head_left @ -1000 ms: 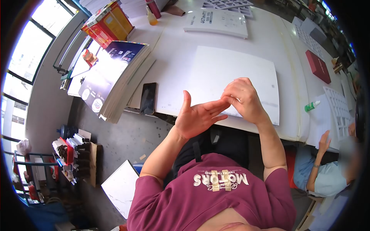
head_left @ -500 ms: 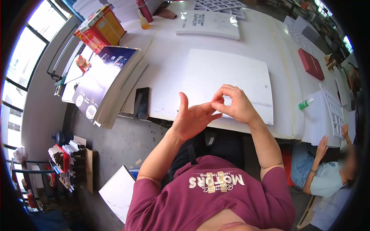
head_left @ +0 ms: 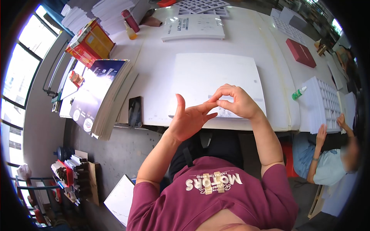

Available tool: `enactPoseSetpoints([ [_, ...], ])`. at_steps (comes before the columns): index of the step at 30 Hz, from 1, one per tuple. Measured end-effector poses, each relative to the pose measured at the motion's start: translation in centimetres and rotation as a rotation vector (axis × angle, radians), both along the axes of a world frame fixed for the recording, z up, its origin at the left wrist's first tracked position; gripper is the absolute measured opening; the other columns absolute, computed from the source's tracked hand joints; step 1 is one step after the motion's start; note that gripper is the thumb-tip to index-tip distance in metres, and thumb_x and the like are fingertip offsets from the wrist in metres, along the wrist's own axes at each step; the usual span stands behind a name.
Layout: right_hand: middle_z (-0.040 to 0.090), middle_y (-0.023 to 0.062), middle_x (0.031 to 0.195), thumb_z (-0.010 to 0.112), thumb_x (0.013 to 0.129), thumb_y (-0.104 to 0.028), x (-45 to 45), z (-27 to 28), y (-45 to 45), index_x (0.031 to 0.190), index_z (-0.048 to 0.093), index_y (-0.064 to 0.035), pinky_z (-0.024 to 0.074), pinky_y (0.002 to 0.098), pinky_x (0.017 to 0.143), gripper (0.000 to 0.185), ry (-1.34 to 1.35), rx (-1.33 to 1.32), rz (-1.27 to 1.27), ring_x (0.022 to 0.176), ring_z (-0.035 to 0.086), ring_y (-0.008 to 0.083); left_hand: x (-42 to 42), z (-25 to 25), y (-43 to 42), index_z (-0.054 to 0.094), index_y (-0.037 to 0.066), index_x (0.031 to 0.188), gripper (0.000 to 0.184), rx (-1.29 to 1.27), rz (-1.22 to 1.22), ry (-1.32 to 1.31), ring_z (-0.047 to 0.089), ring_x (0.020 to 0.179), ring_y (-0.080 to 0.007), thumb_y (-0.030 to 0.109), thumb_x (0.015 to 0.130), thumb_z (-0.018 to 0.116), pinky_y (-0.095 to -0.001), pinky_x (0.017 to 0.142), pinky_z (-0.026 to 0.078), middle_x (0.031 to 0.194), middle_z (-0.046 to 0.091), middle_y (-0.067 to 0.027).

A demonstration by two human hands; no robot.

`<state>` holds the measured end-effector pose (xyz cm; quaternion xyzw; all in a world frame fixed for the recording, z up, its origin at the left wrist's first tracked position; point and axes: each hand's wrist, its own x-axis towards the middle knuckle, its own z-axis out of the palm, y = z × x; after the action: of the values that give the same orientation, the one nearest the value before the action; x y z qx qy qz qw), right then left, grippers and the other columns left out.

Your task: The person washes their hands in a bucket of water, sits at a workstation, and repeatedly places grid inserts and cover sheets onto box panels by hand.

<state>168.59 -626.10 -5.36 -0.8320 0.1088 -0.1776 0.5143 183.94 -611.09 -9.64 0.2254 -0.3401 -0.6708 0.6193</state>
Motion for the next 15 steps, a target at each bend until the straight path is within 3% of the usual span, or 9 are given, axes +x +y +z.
enactPoseSetpoints([
  [2, 0.068, 0.0060, 0.089, 0.064, 0.082, -0.006, 0.1, 0.4, 0.4, 0.089, 0.071, -0.0033, 0.0460, 0.0350, 0.090, 0.011, 0.026, -0.105, -0.033, 0.094, 0.060, 0.0193, -0.6, 0.3, -0.5, 0.043, -0.007, 0.142, 0.117, 0.009, 0.044, -0.135, 0.025, 0.146, -0.0251, 0.088, 0.082, 0.007, -0.0477, 0.120, 0.014, 0.152, 0.039, -0.0150],
  [8, 0.069, 0.0047, 0.085, 0.063, 0.081, -0.006, -0.7, -0.1, -0.6, 0.087, 0.071, -0.0037, 0.0456, 0.0344, 0.089, 0.010, -0.039, -0.087, -0.119, 0.091, 0.059, 0.0186, -0.3, 0.0, -1.5, 0.041, -0.008, 0.143, 0.117, 0.025, -0.078, 0.180, 0.026, 0.146, -0.0285, 0.087, 0.083, 0.009, -0.0473, 0.120, 0.015, 0.153, 0.037, -0.0176],
  [11, 0.070, 0.0040, 0.084, 0.060, 0.081, -0.003, -0.1, 0.0, -0.1, 0.088, 0.071, -0.0044, 0.0458, 0.0345, 0.088, 0.013, 0.021, -0.243, -0.165, 0.092, 0.059, 0.0191, -0.5, -0.1, -2.2, 0.040, -0.008, 0.143, 0.119, 0.011, -0.086, 0.114, 0.026, 0.146, -0.0279, 0.088, 0.082, 0.006, -0.0464, 0.119, 0.016, 0.153, 0.037, -0.0174],
  [15, 0.068, 0.0057, 0.087, 0.063, 0.081, -0.004, -0.7, -0.2, -0.7, 0.091, 0.069, -0.0045, 0.0456, 0.0347, 0.086, 0.012, -0.042, -0.195, -0.262, 0.092, 0.060, 0.0204, -0.3, 0.8, -2.3, 0.032, -0.003, 0.148, 0.109, 0.004, -0.070, 0.292, 0.025, 0.145, -0.0368, 0.084, 0.085, 0.017, -0.0500, 0.119, 0.017, 0.153, 0.030, -0.0272],
])
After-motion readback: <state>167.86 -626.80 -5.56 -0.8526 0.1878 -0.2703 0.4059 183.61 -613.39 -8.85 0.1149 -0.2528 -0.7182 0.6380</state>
